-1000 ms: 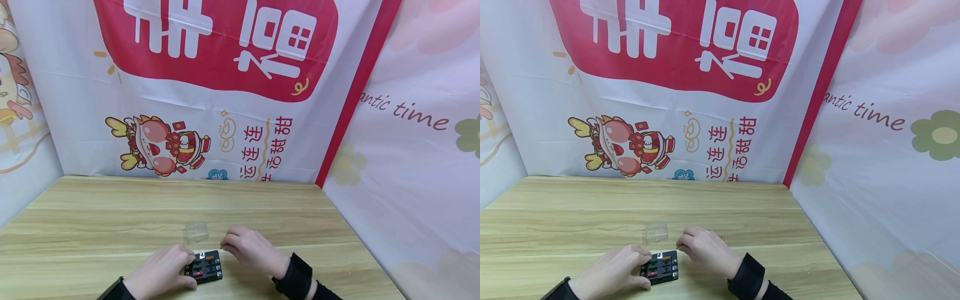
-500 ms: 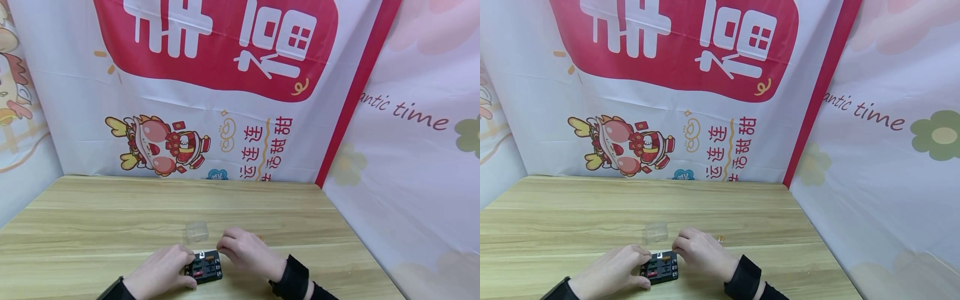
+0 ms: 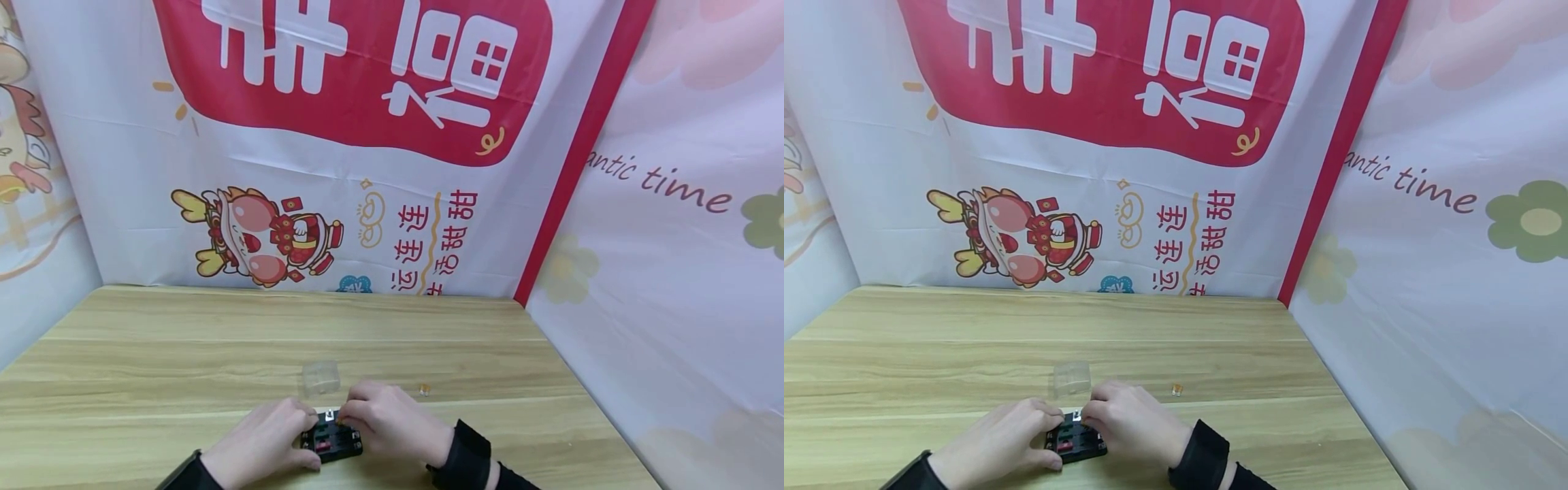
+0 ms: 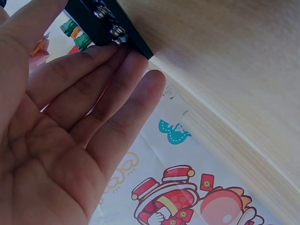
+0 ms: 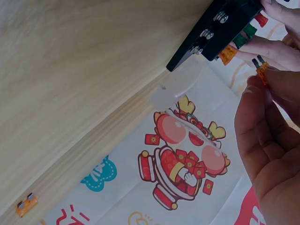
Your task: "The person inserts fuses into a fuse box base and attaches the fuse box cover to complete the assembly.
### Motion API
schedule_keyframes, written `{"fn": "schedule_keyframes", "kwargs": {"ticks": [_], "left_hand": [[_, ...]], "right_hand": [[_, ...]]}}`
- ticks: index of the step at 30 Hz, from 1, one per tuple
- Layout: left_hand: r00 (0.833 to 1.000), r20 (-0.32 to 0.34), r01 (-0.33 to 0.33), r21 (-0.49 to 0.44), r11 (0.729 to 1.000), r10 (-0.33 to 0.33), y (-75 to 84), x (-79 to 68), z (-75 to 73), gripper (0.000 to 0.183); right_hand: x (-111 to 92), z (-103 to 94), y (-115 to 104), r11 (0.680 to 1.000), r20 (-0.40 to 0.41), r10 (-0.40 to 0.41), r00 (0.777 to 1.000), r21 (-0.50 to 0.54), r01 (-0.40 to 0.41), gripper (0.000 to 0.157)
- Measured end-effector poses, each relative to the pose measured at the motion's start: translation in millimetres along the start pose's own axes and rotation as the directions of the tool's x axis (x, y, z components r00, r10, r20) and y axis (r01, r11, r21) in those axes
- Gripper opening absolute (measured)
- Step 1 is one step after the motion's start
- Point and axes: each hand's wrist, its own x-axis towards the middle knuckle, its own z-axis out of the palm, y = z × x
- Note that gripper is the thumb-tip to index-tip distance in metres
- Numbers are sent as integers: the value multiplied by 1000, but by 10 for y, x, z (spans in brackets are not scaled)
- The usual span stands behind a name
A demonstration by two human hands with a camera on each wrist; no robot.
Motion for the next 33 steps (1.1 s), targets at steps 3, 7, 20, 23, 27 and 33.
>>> {"fn": "schedule_keyframes", "kwargs": {"ticks": [3, 7, 20, 23, 27, 33], "left_hand": [[1000, -2, -5, 2, 1000, 5, 2, 3, -2, 29], [1000, 2, -2, -7, 1000, 2, 3, 10, -4, 28], [1000, 7, 17, -27, 999, -17, -6, 15, -13, 28], [1000, 6, 14, -33, 999, -14, -10, 13, -14, 27], [1000, 10, 14, -43, 999, -14, -15, 11, -14, 27], [1000, 11, 18, -41, 999, -17, -14, 13, -14, 27]], "right_hand": [[6, 14, -10, 1000, 35, 24, 999, 1, -24, 8], [16, 19, -10, 999, 63, 34, 997, -26, -32, 7], [42, 19, 2, 998, 156, 64, 986, -9, -64, 8], [49, 23, 2, 998, 175, 64, 982, -8, -63, 8], [82, 27, -2, 999, 195, 52, 979, -23, -49, 7], [124, 25, 1, 998, 210, 55, 976, -16, -53, 6]]}}
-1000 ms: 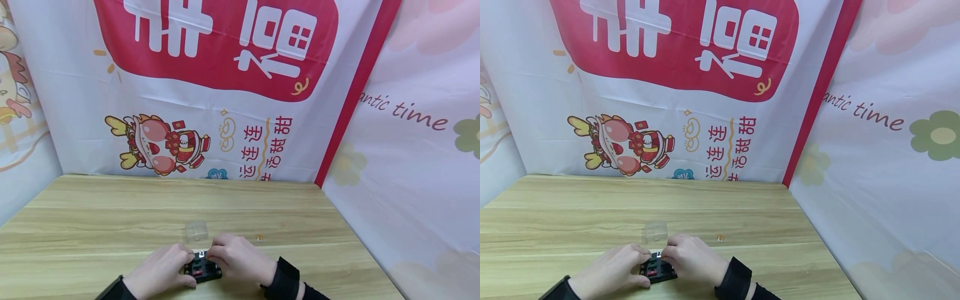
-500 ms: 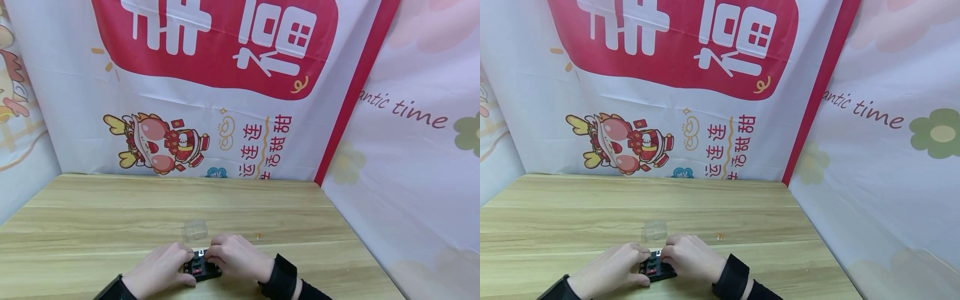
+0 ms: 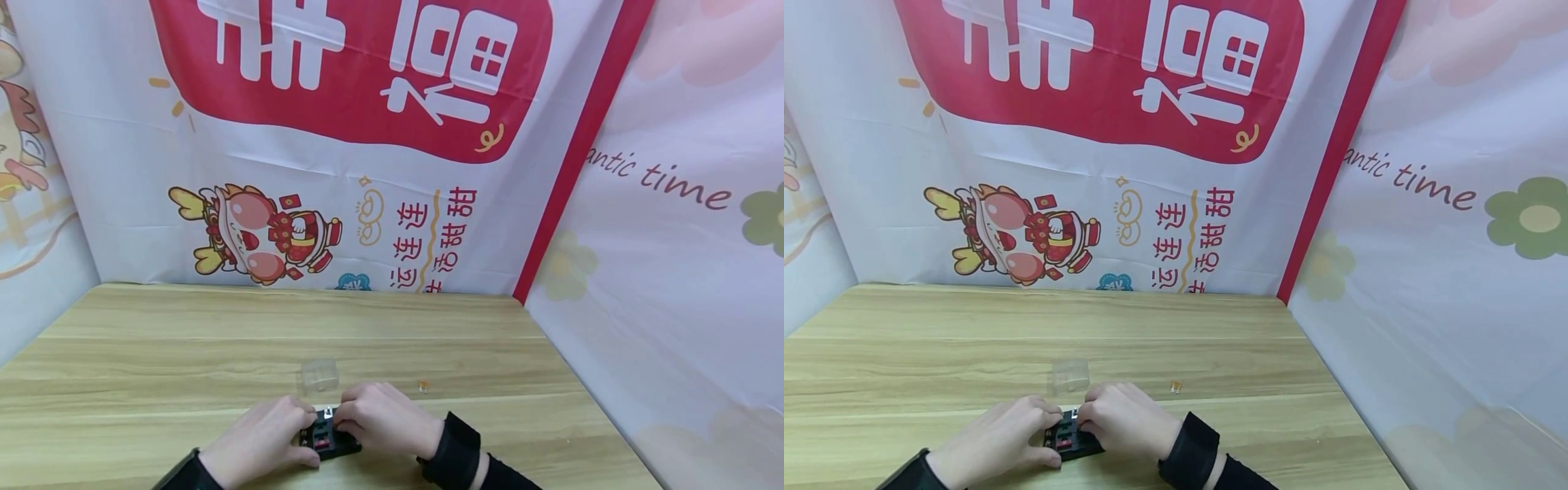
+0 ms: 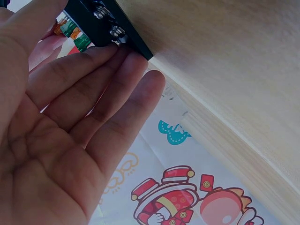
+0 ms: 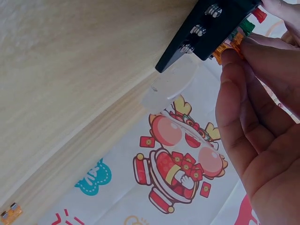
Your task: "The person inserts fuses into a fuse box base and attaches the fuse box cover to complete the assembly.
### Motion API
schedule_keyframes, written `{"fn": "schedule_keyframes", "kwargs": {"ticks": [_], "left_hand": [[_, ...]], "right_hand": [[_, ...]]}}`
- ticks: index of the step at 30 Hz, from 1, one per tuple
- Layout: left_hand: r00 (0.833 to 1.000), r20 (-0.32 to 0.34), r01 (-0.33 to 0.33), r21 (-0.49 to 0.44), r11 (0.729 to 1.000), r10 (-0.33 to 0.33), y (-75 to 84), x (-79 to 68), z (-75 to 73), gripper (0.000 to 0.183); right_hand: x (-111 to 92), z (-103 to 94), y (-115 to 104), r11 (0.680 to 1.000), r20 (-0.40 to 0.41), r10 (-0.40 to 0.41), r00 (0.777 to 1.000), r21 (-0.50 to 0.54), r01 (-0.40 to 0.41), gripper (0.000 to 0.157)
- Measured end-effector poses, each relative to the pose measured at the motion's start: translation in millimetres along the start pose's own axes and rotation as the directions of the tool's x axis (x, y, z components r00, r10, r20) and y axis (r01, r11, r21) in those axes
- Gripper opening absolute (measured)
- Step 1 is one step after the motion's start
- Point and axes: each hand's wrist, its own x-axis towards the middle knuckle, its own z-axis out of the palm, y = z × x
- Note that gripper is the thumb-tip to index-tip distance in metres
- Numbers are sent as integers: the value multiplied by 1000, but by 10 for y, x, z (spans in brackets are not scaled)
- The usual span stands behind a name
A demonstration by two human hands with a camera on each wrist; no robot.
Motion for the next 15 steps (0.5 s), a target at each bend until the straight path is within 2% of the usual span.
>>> {"fn": "schedule_keyframes", "kwargs": {"ticks": [15], "left_hand": [[1000, -10, -10, 24, 1000, 10, 20, 2, 9, 28]], "right_hand": [[-12, 14, 3, 999, 8, -26, 1000, -31, 26, 5]]}}
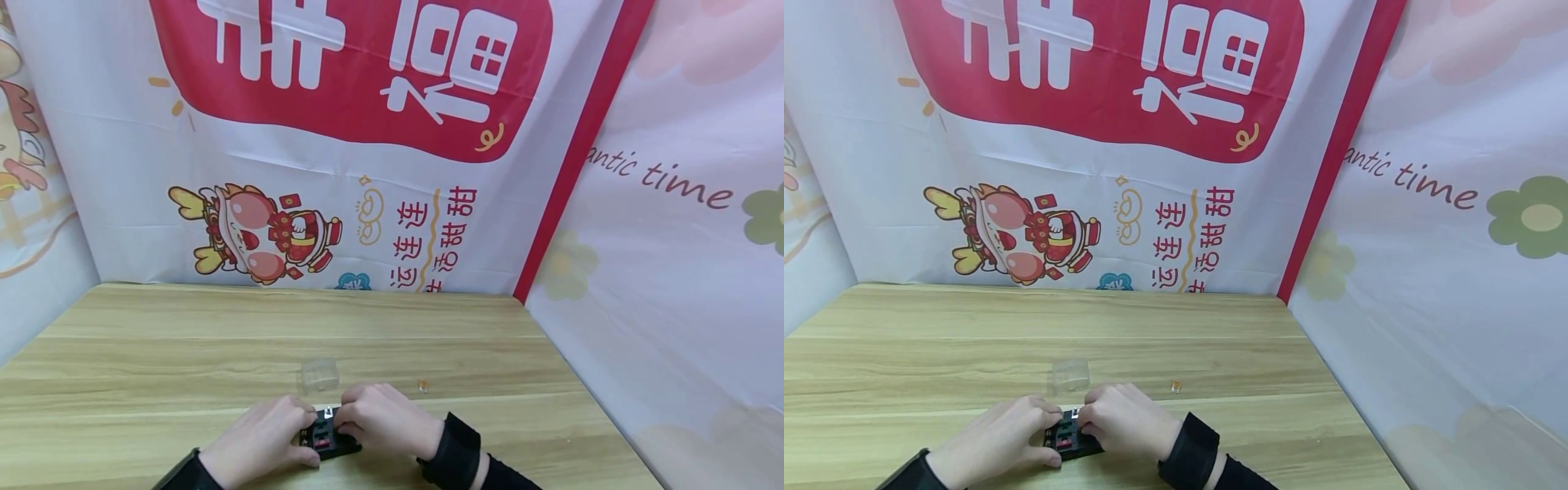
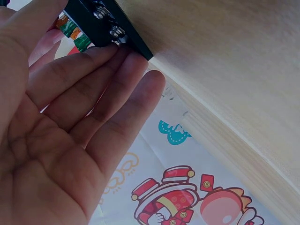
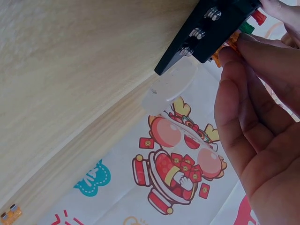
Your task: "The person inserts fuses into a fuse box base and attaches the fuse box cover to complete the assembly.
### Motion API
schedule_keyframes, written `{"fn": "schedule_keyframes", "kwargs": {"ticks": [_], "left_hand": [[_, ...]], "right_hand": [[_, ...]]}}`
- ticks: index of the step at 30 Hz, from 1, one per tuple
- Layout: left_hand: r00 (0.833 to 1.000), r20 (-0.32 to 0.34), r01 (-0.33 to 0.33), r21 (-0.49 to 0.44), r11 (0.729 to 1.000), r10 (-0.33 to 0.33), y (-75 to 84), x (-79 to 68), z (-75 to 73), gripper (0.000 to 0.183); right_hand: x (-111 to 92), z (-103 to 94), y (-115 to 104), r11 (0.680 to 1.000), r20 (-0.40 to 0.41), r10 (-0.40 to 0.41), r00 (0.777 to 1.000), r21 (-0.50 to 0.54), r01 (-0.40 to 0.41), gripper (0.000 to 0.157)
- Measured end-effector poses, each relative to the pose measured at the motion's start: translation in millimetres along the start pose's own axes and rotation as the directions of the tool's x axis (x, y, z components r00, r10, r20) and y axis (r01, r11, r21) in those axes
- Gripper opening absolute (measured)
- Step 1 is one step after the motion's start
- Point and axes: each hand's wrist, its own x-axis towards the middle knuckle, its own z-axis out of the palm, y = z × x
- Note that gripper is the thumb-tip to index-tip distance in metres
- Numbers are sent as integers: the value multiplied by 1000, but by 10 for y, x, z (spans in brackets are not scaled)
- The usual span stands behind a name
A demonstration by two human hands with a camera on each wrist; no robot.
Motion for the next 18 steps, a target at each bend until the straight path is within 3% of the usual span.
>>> {"fn": "schedule_keyframes", "kwargs": {"ticks": [18], "left_hand": [[1000, 11, 1, -16, 1000, -1, 3, 2, -1, 27]], "right_hand": [[-11, -5, -28, 1000, -18, -6, 1000, 6, 7, 8]]}}
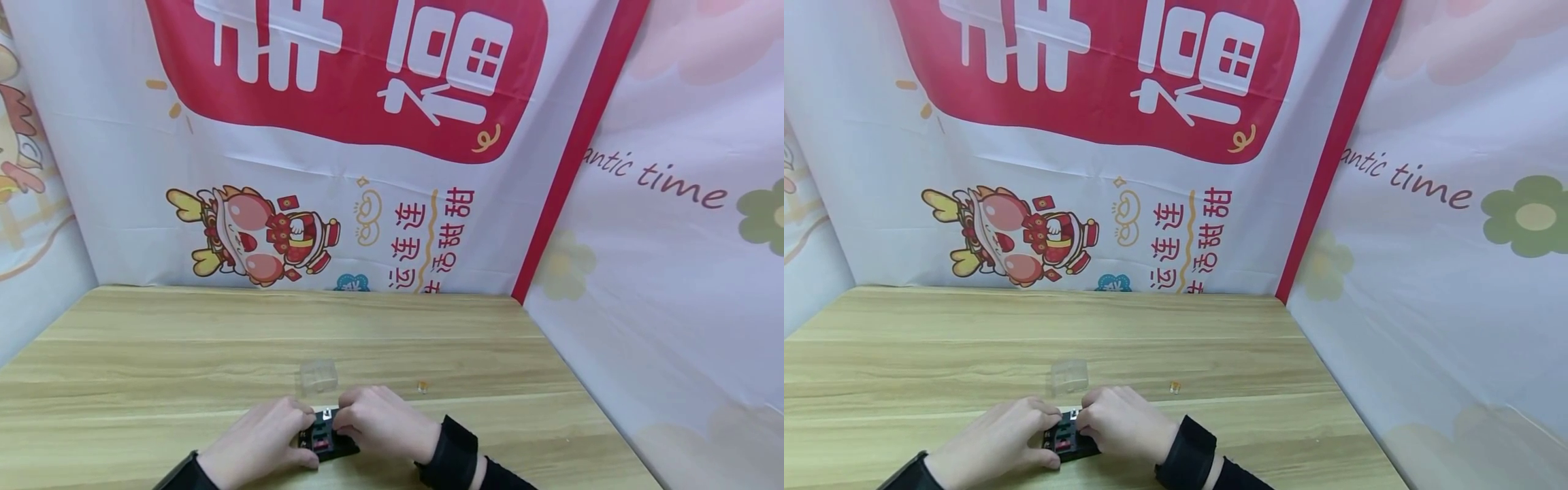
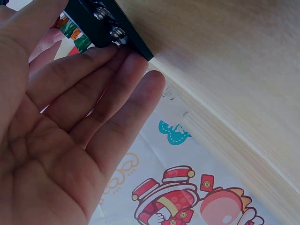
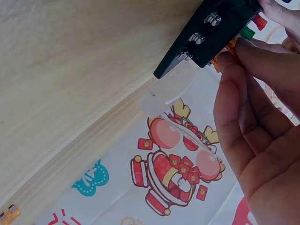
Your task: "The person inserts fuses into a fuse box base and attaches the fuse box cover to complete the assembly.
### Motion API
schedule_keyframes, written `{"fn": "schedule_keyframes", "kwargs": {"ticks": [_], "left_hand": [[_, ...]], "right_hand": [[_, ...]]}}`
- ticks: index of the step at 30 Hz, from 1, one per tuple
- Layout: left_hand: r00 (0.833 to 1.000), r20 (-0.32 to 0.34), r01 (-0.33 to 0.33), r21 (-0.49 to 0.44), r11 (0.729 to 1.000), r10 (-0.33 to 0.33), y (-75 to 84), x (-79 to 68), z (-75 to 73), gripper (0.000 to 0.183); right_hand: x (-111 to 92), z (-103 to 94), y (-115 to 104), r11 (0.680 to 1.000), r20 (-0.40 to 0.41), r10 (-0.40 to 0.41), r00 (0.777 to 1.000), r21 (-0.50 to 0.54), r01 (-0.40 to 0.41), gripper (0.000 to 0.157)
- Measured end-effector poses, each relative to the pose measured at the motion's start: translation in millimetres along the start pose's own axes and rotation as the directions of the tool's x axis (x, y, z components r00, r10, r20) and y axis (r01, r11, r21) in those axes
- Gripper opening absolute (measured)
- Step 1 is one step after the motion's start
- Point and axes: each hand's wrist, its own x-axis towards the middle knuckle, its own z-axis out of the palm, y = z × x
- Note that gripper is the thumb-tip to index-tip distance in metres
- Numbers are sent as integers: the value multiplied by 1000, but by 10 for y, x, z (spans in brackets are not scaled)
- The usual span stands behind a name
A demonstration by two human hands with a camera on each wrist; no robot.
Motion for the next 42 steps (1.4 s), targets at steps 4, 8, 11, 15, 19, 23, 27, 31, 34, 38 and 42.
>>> {"fn": "schedule_keyframes", "kwargs": {"ticks": [4, 8, 11, 15, 19, 23, 27, 31, 34, 38, 42], "left_hand": [[1000, -3, -7, -1, 1000, 7, -3, -8, 10, 26], [1000, -6, -7, 2, 1000, 7, 0, -14, 16, 27], [1000, -6, -8, 2, 1000, 8, 1, -15, 20, 27], [1000, -2, 4, -3, 1000, -4, 0, -11, 20, 27], [1000, -8, 9, 8, 1000, -9, 4, -3, 13, 27], [1000, -16, 1, 16, 1000, -1, 8, 7, 3, 26], [1000, -20, -2, 21, 1000, 3, 10, 12, -2, 27], [1000, -20, -5, 20, 1000, 6, 10, 10, 1, 26], [1000, -17, -3, 17, 1000, 4, 11, 6, 2, 26], [1000, -11, 4, 16, 1000, -4, 12, 0, 2, 27], [1000, -12, 8, 21, 1000, -8, 11, -5, 2, 27]], "right_hand": [[-1, 17, -7, 1000, -5, -4, 1000, -9, 4, 9], [-5, 23, -14, 1000, -3, -4, 1000, -15, 4, 9], [-8, 26, -13, 1000, -2, -6, 1000, -14, 6, 9], [-13, 24, -6, 1000, -5, -9, 1000, -14, 9, 8], [-21, 14, 9, 1000, -3, -12, 1000, -10, 12, 9], [-29, 1, 29, 1000, 8, -7, 1000, 6, 7, 14], [-33, -3, 40, 1000, 16, 2, 1000, 24, -2, 18], [-35, -8, 37, 999, 20, 13, 1000, 35, -14, 18], [-36, -14, 31, 999, 18, 20, 1000, 34, -21, 16], [-33, -16, 27, 999, 15, 23, 1000, 31, -23, 15], [-29, -14, 27, 999, 20, 30, 999, 39, -31, 17]]}}
